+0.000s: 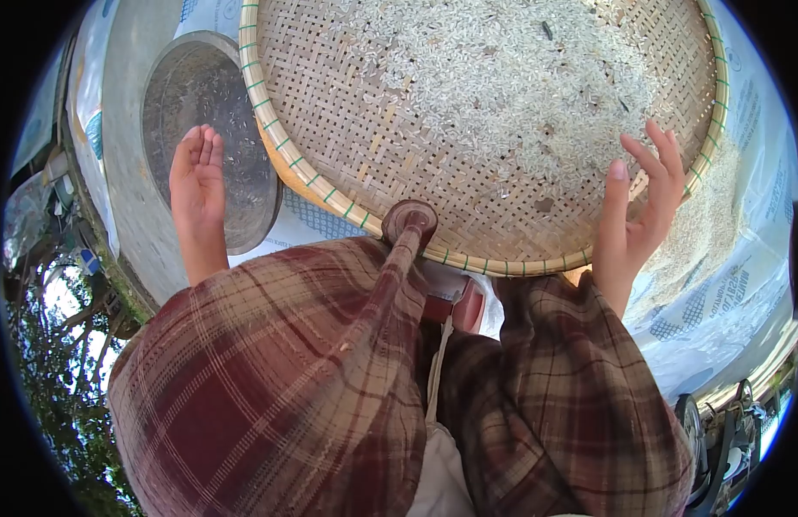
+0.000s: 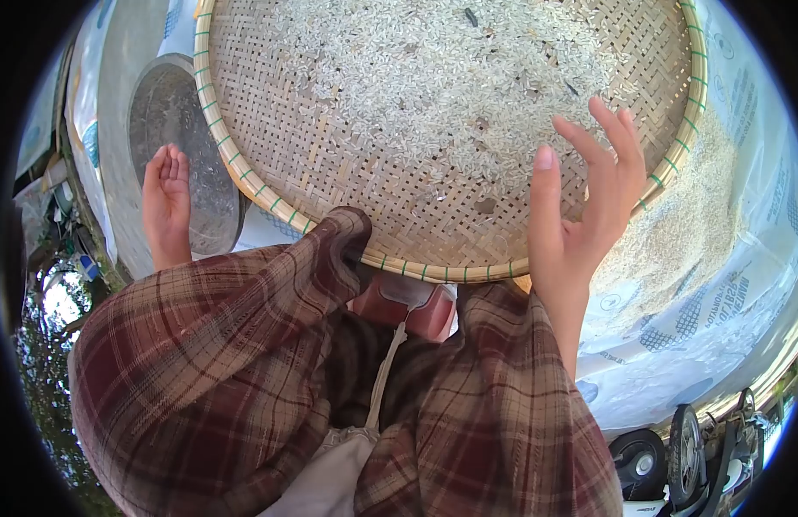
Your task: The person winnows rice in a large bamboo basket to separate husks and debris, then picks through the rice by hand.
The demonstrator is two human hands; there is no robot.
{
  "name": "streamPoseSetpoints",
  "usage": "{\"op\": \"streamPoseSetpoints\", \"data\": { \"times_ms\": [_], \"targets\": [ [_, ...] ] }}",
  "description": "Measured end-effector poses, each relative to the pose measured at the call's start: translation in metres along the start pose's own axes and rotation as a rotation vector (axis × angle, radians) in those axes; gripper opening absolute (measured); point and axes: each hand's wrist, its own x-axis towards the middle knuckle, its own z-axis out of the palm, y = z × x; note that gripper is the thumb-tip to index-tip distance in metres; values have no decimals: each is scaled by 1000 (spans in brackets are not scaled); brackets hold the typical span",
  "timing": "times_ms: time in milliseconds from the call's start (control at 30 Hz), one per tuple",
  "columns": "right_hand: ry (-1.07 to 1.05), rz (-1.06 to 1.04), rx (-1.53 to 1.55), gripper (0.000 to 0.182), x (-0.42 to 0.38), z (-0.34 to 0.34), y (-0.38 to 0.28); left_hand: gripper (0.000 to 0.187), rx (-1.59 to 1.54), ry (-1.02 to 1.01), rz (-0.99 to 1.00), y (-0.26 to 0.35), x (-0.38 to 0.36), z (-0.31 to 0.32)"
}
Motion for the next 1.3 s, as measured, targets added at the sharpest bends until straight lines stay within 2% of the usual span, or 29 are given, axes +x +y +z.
{"op": "streamPoseSetpoints", "data": {
  "times_ms": [33,67,100,133,200,233,300,333,400,467,533,600,633,700,800,1033,1100,1200,1233,1300],
  "targets": [
    [-62,-78,-152,18,1,-2,-1,21,1,1,0,-10,8,-21],
    [-123,-157,-303,19,2,-3,-2,24,178,83,59,-20,14,-41],
    [-121,-156,-302,19,2,-4,-2,27,353,164,119,-23,16,-46],
    [-119,-159,-345,19,1,-5,-1,27,353,161,119,-25,15,-45],
    [-120,-162,-393,20,1,-6,-1,31,1417,367,606,-29,-1,-22],
    [-128,-155,-395,20,1,-4,0,31,1416,365,604,-28,-9,-6],
    [-139,-150,-399,19,0,-3,1,26,1354,250,1159,-20,-26,35],
    [-162,-156,-422,18,0,-3,1,26,1354,249,1156,-19,-31,52],
    [-187,-161,-447,17,0,-2,2,17,670,-221,780,-20,-40,87],
    [-188,-161,-465,16,0,-4,3,9,595,-510,755,-26,-62,128],
    [-195,-169,-470,16,0,-5,1,10,588,-943,919,-33,-80,165],
    [-206,-177,-479,16,-1,-7,2,11,545,-1234,980,-45,-102,191],
    [-219,-178,-478,17,-2,-7,3,11,543,-1235,980,-54,-109,199],
    [-233,-180,-476,17,-2,-7,4,14,490,-1418,1115,-73,-114,207],
    [-244,-168,-453,18,-3,-7,6,15,645,-1447,1203,-83,-119,207],
    [-284,-229,-511,14,-4,-4,5,14,738,-1392,1343,-80,-127,210],
    [-281,-224,-518,14,-4,-4,5,14,907,-1410,1570,-76,-130,212],
    [-322,-250,-549,14,-5,-4,5,14,883,-1386,1659,-79,-134,213],
    [-322,-258,-535,13,-4,-4,6,14,883,-1386,1657,-77,-131,213],
    [-324,-264,-523,12,-5,-4,7,9,664,-1416,1155,-67,-122,211]
  ]
}}
